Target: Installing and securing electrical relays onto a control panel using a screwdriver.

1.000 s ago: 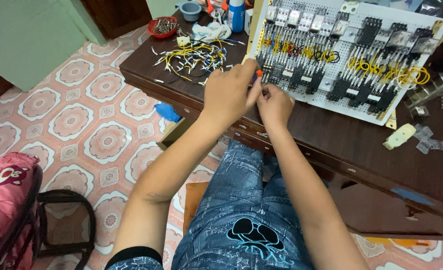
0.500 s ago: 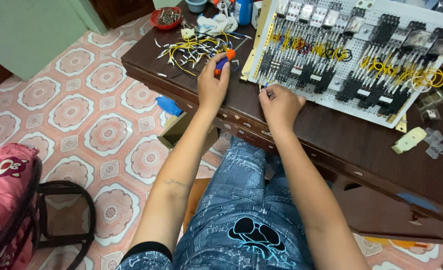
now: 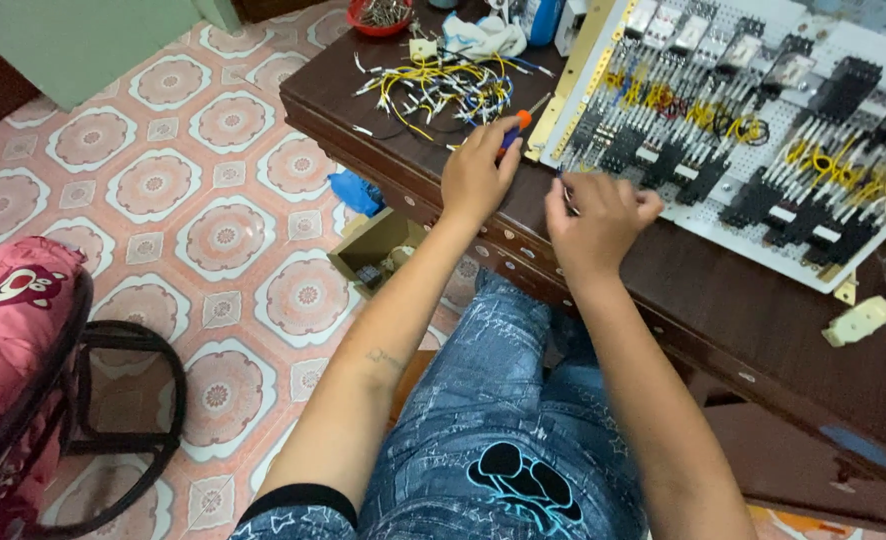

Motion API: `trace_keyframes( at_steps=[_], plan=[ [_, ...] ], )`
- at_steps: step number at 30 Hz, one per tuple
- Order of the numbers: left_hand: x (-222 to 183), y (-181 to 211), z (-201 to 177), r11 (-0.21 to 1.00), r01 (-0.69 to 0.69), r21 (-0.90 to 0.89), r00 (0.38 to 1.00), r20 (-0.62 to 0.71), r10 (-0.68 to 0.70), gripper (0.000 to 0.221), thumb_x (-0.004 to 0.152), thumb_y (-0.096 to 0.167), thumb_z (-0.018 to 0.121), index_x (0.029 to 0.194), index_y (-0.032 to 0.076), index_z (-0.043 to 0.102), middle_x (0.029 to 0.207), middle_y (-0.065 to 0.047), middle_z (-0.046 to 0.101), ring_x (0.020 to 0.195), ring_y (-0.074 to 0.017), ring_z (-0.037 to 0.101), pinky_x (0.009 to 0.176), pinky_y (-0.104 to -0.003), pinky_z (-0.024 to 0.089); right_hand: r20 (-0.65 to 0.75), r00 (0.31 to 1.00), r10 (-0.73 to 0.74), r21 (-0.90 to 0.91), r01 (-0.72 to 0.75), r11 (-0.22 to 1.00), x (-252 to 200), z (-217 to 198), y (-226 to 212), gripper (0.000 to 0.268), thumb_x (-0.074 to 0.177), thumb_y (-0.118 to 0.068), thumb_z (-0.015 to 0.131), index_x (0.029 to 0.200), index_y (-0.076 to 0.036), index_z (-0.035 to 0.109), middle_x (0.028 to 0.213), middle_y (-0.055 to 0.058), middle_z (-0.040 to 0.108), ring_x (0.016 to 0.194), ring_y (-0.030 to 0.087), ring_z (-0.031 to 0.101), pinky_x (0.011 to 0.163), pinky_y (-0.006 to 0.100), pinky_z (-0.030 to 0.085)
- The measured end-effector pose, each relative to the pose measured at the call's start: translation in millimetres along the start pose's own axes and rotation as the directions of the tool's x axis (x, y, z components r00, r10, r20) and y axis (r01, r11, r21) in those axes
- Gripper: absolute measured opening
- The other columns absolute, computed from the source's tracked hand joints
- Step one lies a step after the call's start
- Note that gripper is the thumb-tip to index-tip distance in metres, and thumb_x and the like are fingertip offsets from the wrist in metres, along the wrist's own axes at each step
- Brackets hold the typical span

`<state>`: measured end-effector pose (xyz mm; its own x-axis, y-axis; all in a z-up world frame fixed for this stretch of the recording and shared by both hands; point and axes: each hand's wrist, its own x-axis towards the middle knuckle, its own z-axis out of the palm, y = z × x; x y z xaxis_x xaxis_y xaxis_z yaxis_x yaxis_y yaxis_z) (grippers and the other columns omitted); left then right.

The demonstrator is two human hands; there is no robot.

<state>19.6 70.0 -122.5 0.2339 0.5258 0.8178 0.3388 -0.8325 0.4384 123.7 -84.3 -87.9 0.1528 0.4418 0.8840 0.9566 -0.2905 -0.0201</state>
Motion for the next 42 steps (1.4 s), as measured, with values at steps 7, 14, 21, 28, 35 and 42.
trace_keyframes(
  at_steps=[7, 14, 21, 28, 35, 42],
  plan=[
    [-6, -15, 9, 0.999, 0.053, 0.012, 0.986, 0.155, -0.054, 0.028, 0.091, 0.028, 0.069, 0.118, 0.019, 0.067, 0.097, -0.010, 0.070, 0.092, -0.0357, 0.072, 0.077, -0.048, 0.059, 0.022, 0.988, -0.150, 0.135, 0.146, 0.980, 69, 72, -41, 0.011, 0.089, -0.026, 0.075, 0.099, -0.026, 0.075, 0.087, -0.003, 0.066, 0.086, 0.021, 0.064, 0.086, 0.046, 0.037],
    [-4, -3, -2, 0.983, 0.166, 0.073, 0.953, 0.244, -0.179, 0.025, 0.091, 0.025, 0.064, 0.111, 0.009, 0.067, 0.089, -0.012, 0.068, 0.087, -0.0393, 0.072, 0.078, -0.047, 0.058, 0.189, 0.975, -0.115, 0.347, 0.043, 0.937, 58, 50, -49, 0.015, 0.093, -0.030, 0.075, 0.106, -0.023, 0.077, 0.099, 0.002, 0.069, 0.094, 0.025, 0.065, 0.083, 0.045, 0.034],
    [-5, -1, -4, 0.994, 0.072, -0.083, 0.997, 0.039, -0.069, 0.029, 0.098, 0.031, 0.069, 0.125, 0.022, 0.061, 0.105, -0.007, 0.073, 0.095, -0.0309, 0.075, 0.080, -0.041, 0.060, 0.145, 0.987, -0.072, 0.113, 0.056, 0.992, -5, 9, 18, 0.027, 0.092, -0.027, 0.076, 0.118, -0.022, 0.071, 0.089, -0.003, 0.063, 0.083, 0.021, 0.064, 0.083, 0.042, 0.038],
    [-13, -1, -20, 0.940, 0.155, -0.305, 0.979, -0.078, -0.186, 0.026, 0.102, 0.026, 0.069, 0.122, 0.014, 0.061, 0.115, -0.009, 0.072, 0.108, -0.0333, 0.071, 0.089, -0.040, 0.058, 0.142, 0.990, -0.007, -0.001, 0.007, 1.000, -20, 16, 28, 0.039, 0.084, -0.026, 0.076, 0.120, -0.014, 0.071, 0.084, 0.003, 0.069, 0.081, 0.025, 0.070, 0.080, 0.044, 0.041],
    [-32, 41, -47, 0.787, 0.189, -0.586, 0.943, -0.116, -0.313, 0.024, 0.099, 0.017, 0.073, 0.119, 0.008, 0.063, 0.115, -0.011, 0.070, 0.083, -0.0230, 0.077, 0.072, -0.032, 0.064, 0.161, 0.987, 0.016, -0.002, -0.016, 1.000, -17, 11, 22, 0.038, 0.085, -0.023, 0.075, 0.120, -0.009, 0.072, 0.085, 0.008, 0.072, 0.081, 0.028, 0.072, 0.079, 0.045, 0.042],
    [-33, 58, -49, 0.929, 0.078, -0.362, 0.990, -0.081, -0.115, 0.030, 0.091, 0.030, 0.081, 0.115, 0.018, 0.068, 0.109, 0.001, 0.077, 0.094, -0.0230, 0.076, 0.078, -0.031, 0.061, 0.176, 0.984, -0.012, 0.085, -0.003, 0.996, -23, 20, 29, 0.037, 0.088, -0.017, 0.072, 0.123, -0.006, 0.070, 0.093, 0.012, 0.074, 0.087, 0.031, 0.072, 0.081, 0.046, 0.042]
  ],
)
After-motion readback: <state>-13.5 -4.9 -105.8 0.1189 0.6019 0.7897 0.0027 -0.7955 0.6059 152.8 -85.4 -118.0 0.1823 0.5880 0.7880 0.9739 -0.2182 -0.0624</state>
